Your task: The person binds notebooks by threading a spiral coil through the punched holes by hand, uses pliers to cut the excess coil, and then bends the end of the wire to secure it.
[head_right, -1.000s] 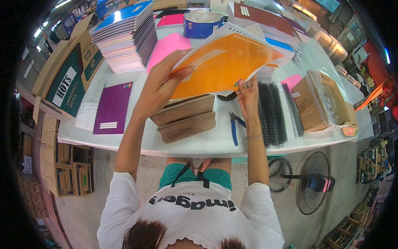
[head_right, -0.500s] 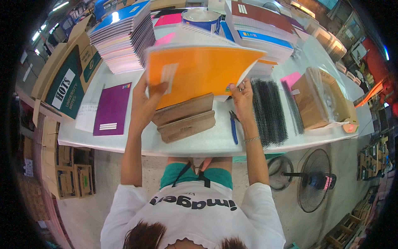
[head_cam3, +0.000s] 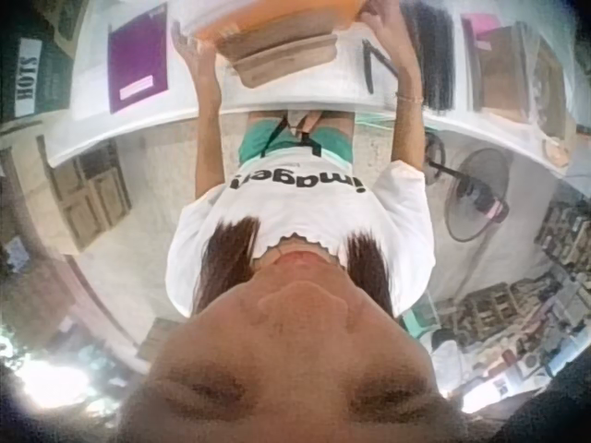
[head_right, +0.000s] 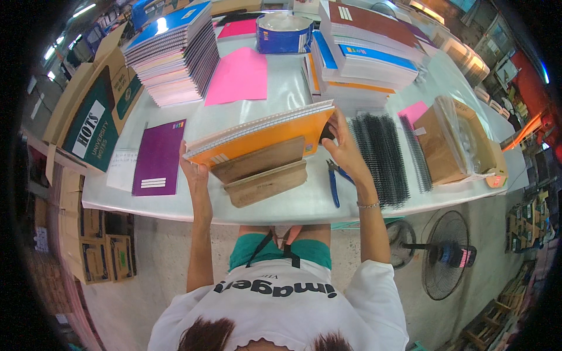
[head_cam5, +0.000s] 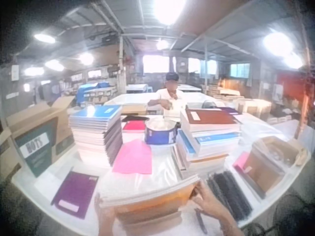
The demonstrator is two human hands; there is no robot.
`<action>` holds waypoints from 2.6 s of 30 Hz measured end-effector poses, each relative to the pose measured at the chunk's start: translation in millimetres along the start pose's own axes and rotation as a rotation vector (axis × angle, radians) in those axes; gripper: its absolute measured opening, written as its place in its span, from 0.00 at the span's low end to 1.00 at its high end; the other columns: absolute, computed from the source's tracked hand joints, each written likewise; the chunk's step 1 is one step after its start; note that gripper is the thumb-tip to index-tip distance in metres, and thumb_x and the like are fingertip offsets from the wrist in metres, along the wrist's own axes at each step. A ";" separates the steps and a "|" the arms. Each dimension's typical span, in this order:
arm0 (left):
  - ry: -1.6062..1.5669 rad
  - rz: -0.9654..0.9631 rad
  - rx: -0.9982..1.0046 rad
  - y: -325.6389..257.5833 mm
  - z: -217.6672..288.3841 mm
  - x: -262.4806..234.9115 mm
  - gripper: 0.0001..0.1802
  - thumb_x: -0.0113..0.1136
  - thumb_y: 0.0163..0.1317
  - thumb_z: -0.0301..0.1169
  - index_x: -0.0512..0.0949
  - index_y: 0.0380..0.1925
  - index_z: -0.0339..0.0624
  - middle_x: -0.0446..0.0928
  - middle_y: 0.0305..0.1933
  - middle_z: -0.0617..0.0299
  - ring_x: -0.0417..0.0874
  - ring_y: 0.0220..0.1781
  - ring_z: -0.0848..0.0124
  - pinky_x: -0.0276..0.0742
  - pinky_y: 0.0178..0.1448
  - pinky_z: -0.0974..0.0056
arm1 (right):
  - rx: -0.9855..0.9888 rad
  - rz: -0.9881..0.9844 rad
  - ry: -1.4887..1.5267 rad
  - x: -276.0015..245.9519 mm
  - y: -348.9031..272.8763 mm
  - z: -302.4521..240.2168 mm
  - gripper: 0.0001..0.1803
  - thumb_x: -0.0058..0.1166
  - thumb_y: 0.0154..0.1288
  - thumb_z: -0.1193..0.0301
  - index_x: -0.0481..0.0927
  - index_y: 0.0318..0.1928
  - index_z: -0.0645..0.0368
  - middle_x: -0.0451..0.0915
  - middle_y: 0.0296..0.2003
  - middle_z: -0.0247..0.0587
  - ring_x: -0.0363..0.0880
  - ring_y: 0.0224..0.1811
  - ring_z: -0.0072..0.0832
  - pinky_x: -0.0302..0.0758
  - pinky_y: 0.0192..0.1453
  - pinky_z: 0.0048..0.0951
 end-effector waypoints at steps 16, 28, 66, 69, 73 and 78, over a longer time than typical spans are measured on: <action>0.148 -0.025 0.039 36.1 -31.6 -40.9 0.38 0.71 0.53 0.31 0.61 0.61 0.36 0.71 0.57 0.55 0.71 0.60 0.65 0.67 0.64 0.62 | -0.032 -0.013 -0.201 -8.4 -16.2 15.3 0.39 0.45 0.52 0.84 0.57 0.68 0.59 0.64 0.62 0.52 0.60 0.68 0.41 0.51 0.74 0.38; -0.112 0.392 0.427 60.3 46.8 -33.7 0.25 0.41 0.73 0.45 0.63 0.60 0.38 0.69 0.52 0.55 0.68 0.59 0.67 0.58 0.67 0.62 | 0.445 0.524 -0.873 -221.0 -56.3 162.6 0.20 0.59 0.60 0.68 0.76 0.51 0.63 0.76 0.47 0.61 0.73 0.52 0.52 0.69 0.54 0.44; 0.824 0.252 0.824 25.6 79.0 145.0 0.17 0.67 0.48 0.42 0.77 0.38 0.53 0.69 0.34 0.67 0.66 0.49 0.66 0.34 0.73 0.46 | -0.091 0.004 -0.469 -31.3 -16.9 -112.6 0.14 0.53 0.66 0.71 0.80 0.51 0.60 0.80 0.37 0.42 0.75 0.35 0.31 0.70 0.44 0.27; 0.751 0.147 0.782 8.3 87.2 138.0 0.17 0.63 0.53 0.42 0.78 0.43 0.54 0.70 0.37 0.70 0.67 0.50 0.70 0.36 0.72 0.45 | -0.149 0.030 -0.433 -25.3 -27.7 -114.3 0.14 0.53 0.65 0.69 0.78 0.50 0.58 0.79 0.37 0.41 0.75 0.35 0.35 0.68 0.45 0.31; 0.815 0.136 0.821 -7.9 69.3 130.5 0.17 0.62 0.56 0.39 0.77 0.46 0.56 0.72 0.42 0.72 0.66 0.53 0.71 0.33 0.72 0.45 | -0.180 -0.040 -0.532 -17.3 -39.2 -119.3 0.12 0.53 0.64 0.69 0.75 0.48 0.55 0.78 0.38 0.37 0.73 0.36 0.33 0.63 0.47 0.31; 0.806 0.158 0.902 -22.9 46.9 125.6 0.21 0.65 0.49 0.32 0.74 0.46 0.53 0.75 0.47 0.68 0.65 0.58 0.68 0.28 0.72 0.46 | -0.225 -0.149 -0.681 -12.9 -47.4 -123.6 0.09 0.54 0.62 0.72 0.76 0.43 0.54 0.78 0.38 0.33 0.72 0.38 0.30 0.60 0.49 0.32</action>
Point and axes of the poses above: each hand's wrist, its own y-axis towards the middle knuckle, its own x-axis out of the palm, z = x × y, the point moved 3 cm from there along y, towards the middle knuckle
